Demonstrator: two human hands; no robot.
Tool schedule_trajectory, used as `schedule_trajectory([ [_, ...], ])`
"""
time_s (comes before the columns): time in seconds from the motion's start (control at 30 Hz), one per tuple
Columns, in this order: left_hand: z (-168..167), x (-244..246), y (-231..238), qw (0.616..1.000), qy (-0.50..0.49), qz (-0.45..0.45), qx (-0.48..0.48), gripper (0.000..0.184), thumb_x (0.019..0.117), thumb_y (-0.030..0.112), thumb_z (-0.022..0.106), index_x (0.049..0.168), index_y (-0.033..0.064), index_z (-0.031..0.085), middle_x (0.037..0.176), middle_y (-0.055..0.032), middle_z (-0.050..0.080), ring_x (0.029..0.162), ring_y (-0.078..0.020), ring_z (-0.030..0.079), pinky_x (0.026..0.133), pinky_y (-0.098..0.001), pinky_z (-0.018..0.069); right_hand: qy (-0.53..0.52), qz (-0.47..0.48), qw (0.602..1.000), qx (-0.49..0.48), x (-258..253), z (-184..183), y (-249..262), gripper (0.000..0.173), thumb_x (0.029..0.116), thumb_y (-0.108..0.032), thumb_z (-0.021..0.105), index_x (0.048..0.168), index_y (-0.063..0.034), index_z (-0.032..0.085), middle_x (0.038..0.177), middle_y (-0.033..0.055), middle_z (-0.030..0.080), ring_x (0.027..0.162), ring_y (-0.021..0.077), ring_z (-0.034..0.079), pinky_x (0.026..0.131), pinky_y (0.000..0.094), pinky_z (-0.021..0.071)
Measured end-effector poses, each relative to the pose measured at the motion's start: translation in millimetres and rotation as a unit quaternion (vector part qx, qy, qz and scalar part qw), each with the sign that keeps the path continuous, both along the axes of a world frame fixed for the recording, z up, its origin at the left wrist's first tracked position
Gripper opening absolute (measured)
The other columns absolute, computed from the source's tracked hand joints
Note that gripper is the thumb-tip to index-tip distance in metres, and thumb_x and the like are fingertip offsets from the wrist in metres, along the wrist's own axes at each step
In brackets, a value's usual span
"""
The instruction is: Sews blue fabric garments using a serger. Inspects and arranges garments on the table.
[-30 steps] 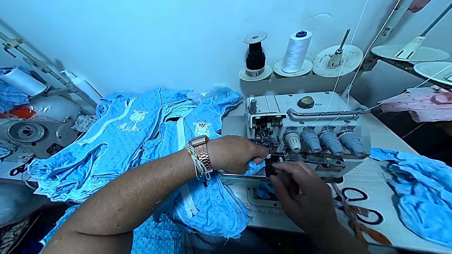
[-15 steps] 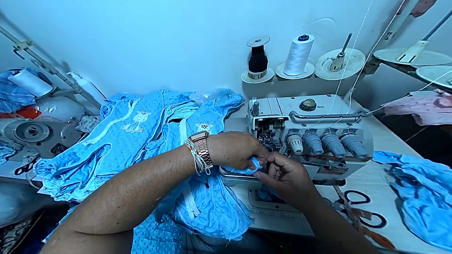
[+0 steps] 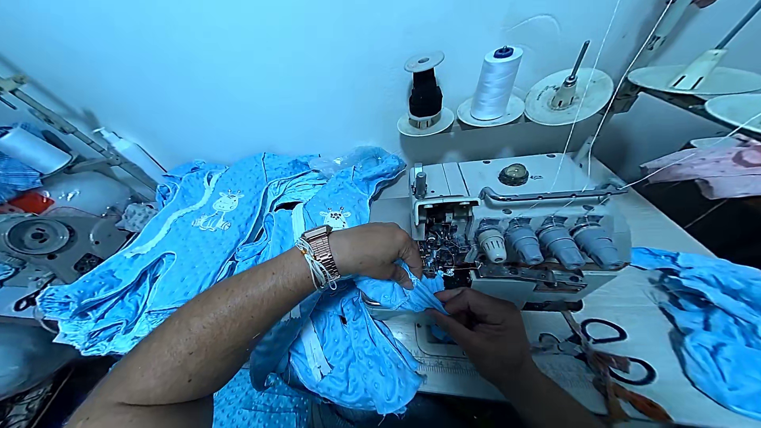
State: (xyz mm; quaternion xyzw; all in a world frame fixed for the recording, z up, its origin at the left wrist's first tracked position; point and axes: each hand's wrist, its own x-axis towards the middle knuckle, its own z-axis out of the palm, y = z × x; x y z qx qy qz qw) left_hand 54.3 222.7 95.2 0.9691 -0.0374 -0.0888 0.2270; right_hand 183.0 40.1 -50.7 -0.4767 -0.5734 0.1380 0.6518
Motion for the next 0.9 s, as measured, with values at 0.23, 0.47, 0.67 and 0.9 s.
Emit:
schedule_trajectory([
  [0.23, -12, -9, 0, 0.992, -0.08, -0.059, -0.081, 0.012, 0.0928, 0.005, 0.07, 0.088, 0.0017, 0.08, 0.088, -0.0072, 0.072, 0.085, -0.0091, 0.066, 0.075, -0.0224, 0.0522, -0.022, 0.0, 1.0, 0.013, 2, -1, 8, 0.013, 0.0903, -0.016, 0.074, 0.083, -0.0081, 0.066, 0.095, -0.0012, 0.075, 0.061, -0.0073, 0.056, 0.054, 0.0067, 0.0454],
  [0.47, -17, -7, -68, 0.973, -0.135, 0.022, 0.184, 0.007, 0.0815, 0.004, 0.074, 0.079, 0.0101, 0.074, 0.078, -0.0036, 0.066, 0.07, -0.0204, 0.065, 0.06, -0.0412, 0.0522, -0.055, 0.013, 0.998, 0.034, 9, -3, 8, 0.008, 0.0869, -0.012, 0.068, 0.084, -0.0079, 0.062, 0.077, -0.0033, 0.065, 0.06, -0.0075, 0.052, 0.055, 0.0061, 0.0436],
  [0.67, -41, -9, -99, 0.918, -0.231, 0.104, 0.304, 0.012, 0.082, 0.005, 0.066, 0.071, 0.0081, 0.069, 0.069, -0.0048, 0.059, 0.057, -0.0178, 0.058, 0.051, -0.0322, 0.0419, -0.049, 0.012, 0.997, 0.062, 7, -10, 6, 0.012, 0.0955, -0.018, 0.066, 0.091, -0.0075, 0.061, 0.083, -0.0011, 0.067, 0.062, -0.0065, 0.053, 0.057, 0.0069, 0.0447],
  [0.9, -44, -17, -86, 0.924, -0.231, 0.111, 0.284, 0.012, 0.0853, 0.003, 0.063, 0.082, 0.0085, 0.073, 0.077, -0.004, 0.065, 0.064, -0.0185, 0.063, 0.053, -0.0339, 0.0477, -0.009, 0.028, 0.999, 0.043, 7, -11, 9, 0.014, 0.0942, -0.016, 0.069, 0.086, -0.0085, 0.06, 0.096, -0.0015, 0.071, 0.065, -0.0074, 0.056, 0.057, 0.0069, 0.0463],
])
